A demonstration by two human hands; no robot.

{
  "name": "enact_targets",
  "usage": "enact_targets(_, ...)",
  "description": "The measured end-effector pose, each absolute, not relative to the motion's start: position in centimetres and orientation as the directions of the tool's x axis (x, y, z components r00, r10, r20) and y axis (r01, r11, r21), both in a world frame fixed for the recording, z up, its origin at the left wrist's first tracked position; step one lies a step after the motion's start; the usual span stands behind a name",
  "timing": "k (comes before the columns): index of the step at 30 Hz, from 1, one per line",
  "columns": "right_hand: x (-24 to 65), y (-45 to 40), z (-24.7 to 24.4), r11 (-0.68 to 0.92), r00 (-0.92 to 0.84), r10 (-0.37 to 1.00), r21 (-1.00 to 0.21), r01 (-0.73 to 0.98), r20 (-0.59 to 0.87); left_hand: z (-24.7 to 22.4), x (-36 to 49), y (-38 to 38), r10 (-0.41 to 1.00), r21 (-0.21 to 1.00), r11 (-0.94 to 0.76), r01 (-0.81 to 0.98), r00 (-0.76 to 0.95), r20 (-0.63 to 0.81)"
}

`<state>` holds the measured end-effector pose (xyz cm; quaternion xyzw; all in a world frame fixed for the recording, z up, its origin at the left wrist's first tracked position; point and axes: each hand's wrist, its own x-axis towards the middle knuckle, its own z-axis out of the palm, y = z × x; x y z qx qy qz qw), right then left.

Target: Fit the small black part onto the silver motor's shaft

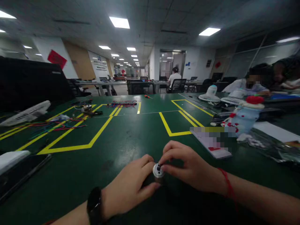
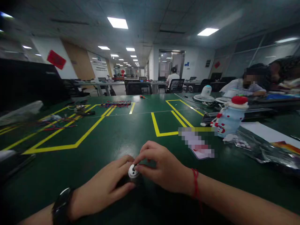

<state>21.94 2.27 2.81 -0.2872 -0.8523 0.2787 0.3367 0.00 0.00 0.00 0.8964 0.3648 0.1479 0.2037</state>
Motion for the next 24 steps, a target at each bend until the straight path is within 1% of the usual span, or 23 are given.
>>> enact_targets(3,22.0,2.0,3.2,0.669,-0.617,0.688,-0.664,0.335,0.382,0.0,0.0,0.2,0.717,0.466,-0.651,0.599,0.688,0.116)
enact_targets(6,21.9,1.8,3.4,0.68,-0.657,0.67,-0.641,0.356,0.345,0.1,0.0,0.3,0.717,0.472,-0.649,0.597,0.688,0.116)
enact_targets(9,22.0,1.7,3.6,0.72,-0.714,0.614,-0.609,0.333,0.336,0.2,0.0,0.2,0.718,0.486,-0.644,0.591,0.686,0.116)
enact_targets(11,22.4,2.0,3.4,0.72,-0.712,0.605,-0.627,0.297,0.357,0.3,0.0,0.1,0.72,0.487,-0.641,0.593,0.685,0.114)
enact_targets(13,23.3,2.7,2.9,0.677,-0.639,0.661,-0.679,0.282,0.394,0.3,0.0,0.1,0.726,0.485,-0.636,0.6,0.678,0.113)
enact_targets(15,24.4,3.8,2.0,0.587,-0.506,0.77,-0.742,0.324,0.388,0.2,-0.1,0.1,0.734,0.484,-0.629,0.609,0.671,0.109)
enact_targets(16,24.9,4.5,1.5,0.515,-0.434,0.831,-0.776,0.363,0.348,0.2,-0.1,0.2,0.737,0.485,-0.625,0.612,0.668,0.107)
enact_targets(17,25.4,5.0,1.0,0.423,-0.367,0.888,-0.802,0.422,0.276,0.2,-0.1,0.2,0.739,0.484,-0.623,0.615,0.666,0.106)
enact_targets(18,25.7,5.5,0.5,0.367,-0.339,0.915,-0.805,0.466,0.221,0.2,-0.1,0.2,0.739,0.482,-0.623,0.616,0.665,0.105)
enact_targets(19,25.8,5.9,0.3,0.351,-0.327,0.923,-0.79,0.503,0.202,0.2,-0.1,0.2,0.739,0.477,-0.625,0.618,0.665,0.107)
enact_targets(20,25.7,6.1,0.2,0.372,-0.343,0.915,-0.768,0.522,0.21,0.2,-0.1,0.2,0.739,0.469,-0.628,0.621,0.665,0.109)
enact_targets(21,25.5,6.1,0.2,0.428,-0.389,0.889,-0.742,0.517,0.242,0.1,-0.1,0.2,0.74,0.459,-0.63,0.627,0.664,0.109)
enact_targets(23,24.5,5.7,0.8,0.582,-0.53,0.784,-0.68,0.446,0.323,0.1,-0.1,0.2,0.74,0.439,-0.635,0.635,0.664,0.109)
enact_targets(24,23.9,5.3,1.3,0.646,-0.612,0.715,-0.652,0.396,0.337,0.0,-0.1,0.2,0.738,0.435,-0.639,0.635,0.666,0.111)
